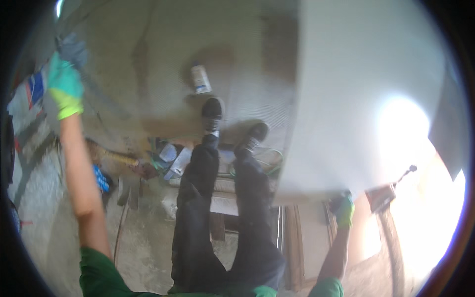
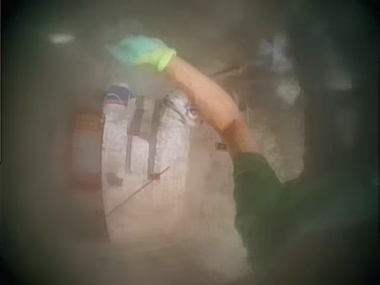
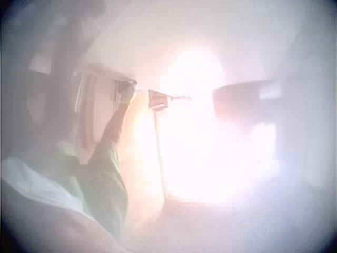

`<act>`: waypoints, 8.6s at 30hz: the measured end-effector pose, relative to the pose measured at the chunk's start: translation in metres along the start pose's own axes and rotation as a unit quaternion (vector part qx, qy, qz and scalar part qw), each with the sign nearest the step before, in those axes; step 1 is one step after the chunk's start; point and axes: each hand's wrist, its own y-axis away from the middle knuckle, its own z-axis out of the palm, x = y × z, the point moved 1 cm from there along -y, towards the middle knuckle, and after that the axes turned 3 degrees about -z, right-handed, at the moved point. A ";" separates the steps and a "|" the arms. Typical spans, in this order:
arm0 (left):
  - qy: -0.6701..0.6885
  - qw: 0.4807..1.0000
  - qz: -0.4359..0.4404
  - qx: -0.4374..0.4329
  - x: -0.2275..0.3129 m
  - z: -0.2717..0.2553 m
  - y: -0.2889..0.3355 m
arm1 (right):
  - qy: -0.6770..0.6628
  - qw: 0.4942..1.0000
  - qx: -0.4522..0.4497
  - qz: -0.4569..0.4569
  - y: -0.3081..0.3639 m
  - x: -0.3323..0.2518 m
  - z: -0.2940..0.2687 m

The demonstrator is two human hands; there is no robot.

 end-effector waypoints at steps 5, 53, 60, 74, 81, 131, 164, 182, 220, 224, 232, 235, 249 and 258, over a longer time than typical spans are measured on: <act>-0.132 0.893 -0.272 -0.333 0.098 0.073 0.080 | -0.133 0.981 -0.074 -0.123 0.073 -0.036 0.033; -0.155 0.703 -0.462 -0.519 0.024 0.254 0.405 | -0.178 0.976 -0.090 -0.086 0.110 0.055 0.135; -0.111 0.692 -0.450 -0.553 0.018 0.255 0.407 | -0.187 0.975 -0.091 -0.073 0.107 0.052 0.125; -0.094 0.685 -0.499 -0.522 0.021 0.257 0.409 | -0.178 0.977 -0.077 -0.086 0.075 0.061 0.112; -0.074 0.683 -0.497 -0.530 0.014 0.256 0.415 | -0.205 0.971 -0.086 -0.083 0.073 0.056 0.103; -0.039 0.670 -0.576 -0.467 0.004 0.257 0.419 | -0.199 0.969 -0.115 -0.091 0.068 0.045 0.084; -0.133 0.715 -0.489 -0.481 0.022 0.263 0.417 | -0.271 0.936 -0.028 -0.224 0.108 0.050 0.041; -0.106 0.708 -0.521 -0.465 0.015 0.261 0.419 | -0.258 0.942 -0.031 -0.214 0.109 0.042 0.042; -0.138 0.694 -0.516 -0.482 0.010 0.259 0.429 | -0.227 0.957 0.024 -0.179 0.113 0.052 0.044; -0.118 0.691 -0.500 -0.508 0.009 0.256 0.427 | -0.261 0.945 0.072 -0.186 0.120 0.062 0.032; -0.191 0.713 -0.331 -0.588 0.064 0.252 0.382 | -0.300 0.930 -0.177 -0.118 0.167 0.076 0.058; -0.267 0.705 -0.207 -0.623 0.105 0.259 0.345 | -0.400 0.895 -0.169 -0.104 0.185 0.062 0.093; -0.499 0.477 -0.036 -0.723 0.180 0.377 0.053 | -0.701 0.702 0.020 0.123 0.166 -0.033 0.165; -0.550 0.349 0.002 -0.759 0.164 0.492 -0.004 | -0.700 0.679 0.088 0.202 0.154 -0.090 0.203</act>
